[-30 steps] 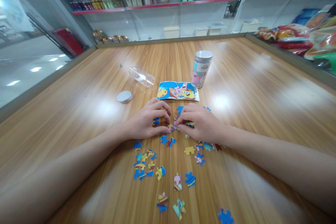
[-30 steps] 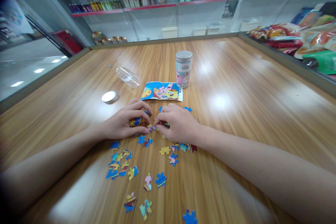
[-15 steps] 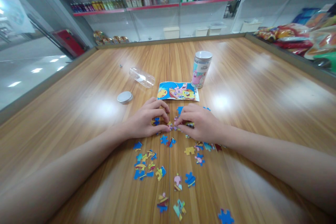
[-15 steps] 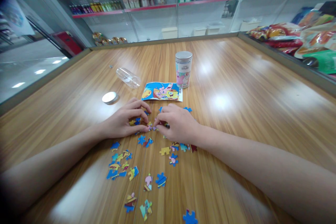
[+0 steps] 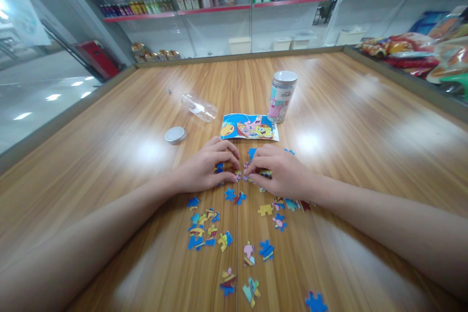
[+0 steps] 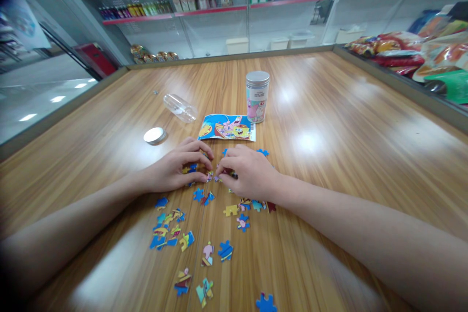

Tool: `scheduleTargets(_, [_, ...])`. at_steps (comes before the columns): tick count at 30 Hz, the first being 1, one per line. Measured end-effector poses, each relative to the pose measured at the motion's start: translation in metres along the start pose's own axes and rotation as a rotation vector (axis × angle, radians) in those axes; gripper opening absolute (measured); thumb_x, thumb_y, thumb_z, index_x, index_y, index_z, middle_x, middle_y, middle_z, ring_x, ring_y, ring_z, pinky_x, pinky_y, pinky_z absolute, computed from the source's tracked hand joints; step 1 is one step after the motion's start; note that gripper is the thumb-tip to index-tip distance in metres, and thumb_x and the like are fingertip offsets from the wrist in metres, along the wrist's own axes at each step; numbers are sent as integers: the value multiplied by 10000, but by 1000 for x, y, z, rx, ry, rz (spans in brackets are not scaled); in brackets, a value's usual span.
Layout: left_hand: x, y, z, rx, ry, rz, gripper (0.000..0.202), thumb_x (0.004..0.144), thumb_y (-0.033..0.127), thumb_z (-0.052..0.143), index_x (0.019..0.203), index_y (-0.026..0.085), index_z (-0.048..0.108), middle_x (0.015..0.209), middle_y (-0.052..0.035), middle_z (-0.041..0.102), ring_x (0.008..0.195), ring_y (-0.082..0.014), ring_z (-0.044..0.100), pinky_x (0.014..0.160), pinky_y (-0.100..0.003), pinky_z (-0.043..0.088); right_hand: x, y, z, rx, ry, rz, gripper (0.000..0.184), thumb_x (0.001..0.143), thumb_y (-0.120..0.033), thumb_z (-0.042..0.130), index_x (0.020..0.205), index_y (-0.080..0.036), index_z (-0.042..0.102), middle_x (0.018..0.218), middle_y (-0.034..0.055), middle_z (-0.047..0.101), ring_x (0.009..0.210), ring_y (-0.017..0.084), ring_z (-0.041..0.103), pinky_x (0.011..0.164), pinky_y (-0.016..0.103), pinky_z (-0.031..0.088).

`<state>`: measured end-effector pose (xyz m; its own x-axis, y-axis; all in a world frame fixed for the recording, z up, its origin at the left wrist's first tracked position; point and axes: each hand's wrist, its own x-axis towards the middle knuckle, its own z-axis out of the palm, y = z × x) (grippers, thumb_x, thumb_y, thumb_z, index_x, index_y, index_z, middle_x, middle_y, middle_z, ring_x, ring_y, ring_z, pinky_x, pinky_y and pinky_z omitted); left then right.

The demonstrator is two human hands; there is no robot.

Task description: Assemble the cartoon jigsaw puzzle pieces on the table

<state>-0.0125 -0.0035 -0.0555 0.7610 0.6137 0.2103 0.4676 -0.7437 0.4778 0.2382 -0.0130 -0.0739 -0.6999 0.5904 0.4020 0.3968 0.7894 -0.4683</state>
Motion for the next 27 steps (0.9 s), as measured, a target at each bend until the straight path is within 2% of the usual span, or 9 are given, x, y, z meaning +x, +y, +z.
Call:
scheduleTargets(13, [-1, 3, 9, 29, 54, 21, 194, 891, 388, 704, 987, 219, 700, 1151, -69, 605, 1128, -224, 527, 1046, -417, 397, 2, 1, 0, 10, -11, 5, 96, 908, -194, 632, 859, -168, 710, 837, 45, 645, 829, 169, 581, 768, 306, 442])
scheduleTargets(16, [-2, 4, 8, 21, 61, 38, 246, 878, 388, 718, 1050, 216, 678, 1150, -75, 611, 1118, -228, 531, 1036, -420, 408, 1, 0, 0, 24, 8, -6, 85, 901, -181, 632, 858, -170, 704, 832, 39, 649, 817, 165, 584, 759, 305, 445])
scheduleTargets(19, [-3, 4, 6, -9, 164, 81, 266, 894, 300, 686, 1144, 221, 637, 1146, -75, 608, 1096, -221, 542, 1007, -414, 429, 0, -3, -3, 55, 119, -36, 87, 896, -148, 609, 900, -173, 693, 817, 34, 647, 786, 157, 578, 738, 303, 456])
scheduleTargets(22, [-5, 4, 2, 32, 255, 137, 248, 905, 151, 580, 1106, 261, 676, 1150, -63, 595, 1066, -213, 538, 990, -425, 427, -1, -6, -7, 22, 314, -79, 111, 899, -128, 576, 922, -176, 672, 820, 44, 638, 798, 169, 572, 757, 328, 476])
scheduleTargets(24, [-5, 3, 1, 85, 188, 196, 269, 867, 119, 575, 1028, 282, 716, 1179, -58, 588, 1083, -227, 523, 1007, -449, 414, -1, -7, -9, -8, 403, -102, 116, 891, -113, 569, 904, -181, 661, 823, 49, 640, 802, 177, 576, 767, 346, 485])
scheduleTargets(27, [-5, 3, 0, 112, 68, 237, 231, 825, 118, 590, 941, 266, 723, 1219, -57, 589, 1119, -245, 505, 1033, -466, 409, 0, -13, -14, -8, 450, -109, 128, 887, -103, 567, 895, -197, 654, 811, 45, 652, 776, 175, 595, 738, 343, 502])
